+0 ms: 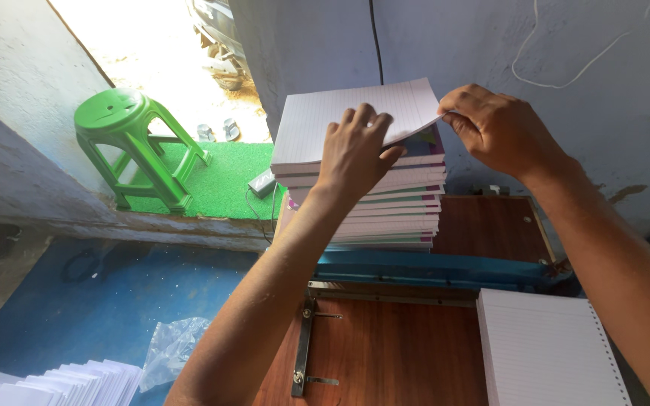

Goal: The person inserts lined paper sheets into a printed cover, aligns them on a manual binding machine, and staples the spine. The person repeats this process for multiple notebooks, stacking the finished units on the table.

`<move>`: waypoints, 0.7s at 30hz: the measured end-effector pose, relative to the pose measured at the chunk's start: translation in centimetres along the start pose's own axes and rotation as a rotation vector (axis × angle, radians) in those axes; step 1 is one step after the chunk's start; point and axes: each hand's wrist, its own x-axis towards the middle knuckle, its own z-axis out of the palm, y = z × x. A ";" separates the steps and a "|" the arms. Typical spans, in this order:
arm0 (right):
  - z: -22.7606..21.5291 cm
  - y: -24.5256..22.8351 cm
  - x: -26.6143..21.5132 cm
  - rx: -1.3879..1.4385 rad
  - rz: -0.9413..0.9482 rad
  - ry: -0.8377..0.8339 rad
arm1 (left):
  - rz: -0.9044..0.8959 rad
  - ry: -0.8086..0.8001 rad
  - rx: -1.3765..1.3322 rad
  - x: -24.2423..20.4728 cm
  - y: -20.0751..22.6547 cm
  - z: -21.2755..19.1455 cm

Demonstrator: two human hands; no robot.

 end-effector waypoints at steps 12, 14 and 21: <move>2.9 0.8 -0.8 0.324 0.153 0.062 | 0.004 -0.094 0.097 1.0 -0.2 0.7; 3.9 0.5 -0.6 0.310 0.086 0.140 | 0.005 -0.072 0.095 1.1 -0.2 0.5; 3.9 0.7 0.4 0.337 0.103 0.161 | 0.012 -0.025 0.157 -0.2 -3.3 0.2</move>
